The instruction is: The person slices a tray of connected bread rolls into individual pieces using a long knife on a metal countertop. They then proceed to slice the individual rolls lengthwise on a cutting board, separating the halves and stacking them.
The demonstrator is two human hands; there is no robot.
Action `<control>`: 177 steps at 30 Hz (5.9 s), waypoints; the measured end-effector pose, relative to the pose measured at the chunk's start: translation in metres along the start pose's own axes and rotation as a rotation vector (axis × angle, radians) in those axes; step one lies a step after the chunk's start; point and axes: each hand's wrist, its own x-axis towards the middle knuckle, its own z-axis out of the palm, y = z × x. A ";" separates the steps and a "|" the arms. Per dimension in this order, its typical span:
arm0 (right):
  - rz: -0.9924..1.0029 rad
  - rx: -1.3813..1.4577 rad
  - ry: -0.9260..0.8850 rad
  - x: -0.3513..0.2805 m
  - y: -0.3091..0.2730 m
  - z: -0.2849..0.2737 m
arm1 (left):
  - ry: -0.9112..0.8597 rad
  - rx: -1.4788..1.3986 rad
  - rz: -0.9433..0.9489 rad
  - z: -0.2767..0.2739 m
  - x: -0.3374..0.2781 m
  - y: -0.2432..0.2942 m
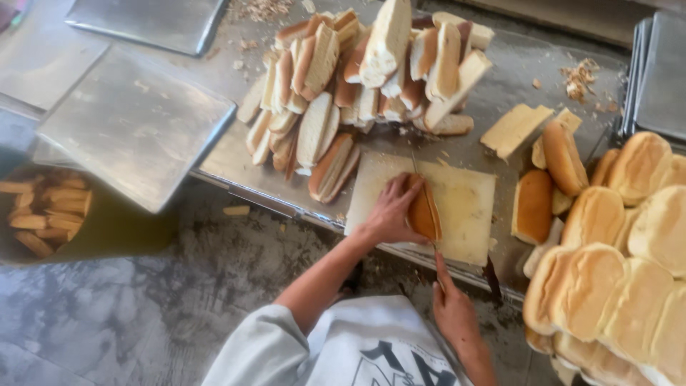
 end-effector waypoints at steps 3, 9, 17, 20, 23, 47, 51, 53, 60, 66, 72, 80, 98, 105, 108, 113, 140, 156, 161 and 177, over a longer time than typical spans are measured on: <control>0.048 0.100 -0.045 -0.046 0.022 -0.001 | 0.023 -0.022 0.019 -0.005 -0.001 -0.003; -0.093 0.255 0.079 -0.095 0.051 0.010 | 0.156 -0.289 0.054 -0.018 -0.042 -0.014; -0.087 0.153 -0.109 -0.014 -0.066 -0.014 | 0.139 -0.395 -0.019 -0.010 -0.051 -0.031; -0.149 0.141 -0.024 0.017 -0.088 -0.016 | 0.147 -0.404 0.015 -0.011 -0.050 -0.036; -0.190 0.068 -0.018 -0.007 -0.062 -0.006 | 0.142 -0.353 0.032 -0.019 -0.043 -0.034; -0.011 0.157 0.287 -0.123 0.199 0.073 | -0.266 0.569 0.591 -0.031 0.024 -0.004; -0.185 0.319 0.599 -0.071 0.185 0.069 | -0.386 0.307 0.457 -0.030 0.031 0.044; -0.051 0.361 0.618 -0.058 0.166 0.053 | -0.171 0.084 0.438 -0.056 0.025 0.039; -0.190 0.915 0.665 -0.048 0.082 0.008 | 0.613 0.242 -0.112 -0.192 0.061 -0.053; -0.170 0.862 0.661 -0.035 0.048 0.012 | 0.497 0.505 -0.098 -0.202 0.118 -0.103; -0.174 0.875 0.724 -0.063 0.043 0.038 | 0.557 0.302 0.075 -0.114 0.086 -0.039; -0.216 0.901 0.892 -0.099 0.041 0.012 | -0.336 -0.116 -0.029 0.112 0.182 0.095; -0.148 0.464 0.282 -0.089 0.062 -0.041 | 0.182 -0.344 -0.378 0.001 0.024 0.037; -0.004 0.350 -0.067 -0.093 0.024 -0.045 | 0.199 -0.161 -0.088 -0.001 -0.006 0.001; -0.067 0.264 -0.060 -0.095 0.021 -0.044 | 0.117 -0.168 0.024 -0.001 -0.013 0.002; -0.089 0.059 -0.060 -0.028 -0.016 -0.041 | 0.143 -0.222 0.063 -0.002 -0.015 0.002; -0.181 0.071 0.100 -0.029 0.026 0.000 | 0.160 -0.121 0.078 0.000 -0.012 -0.004; -0.012 0.168 0.001 -0.106 0.069 -0.007 | 0.195 -0.297 0.068 -0.018 -0.037 -0.008; -0.182 0.291 -0.103 -0.063 0.007 -0.014 | 0.196 -0.405 0.051 -0.012 -0.044 -0.019; -0.161 0.068 0.051 -0.029 -0.022 -0.007 | -0.009 0.232 0.332 -0.009 -0.007 -0.052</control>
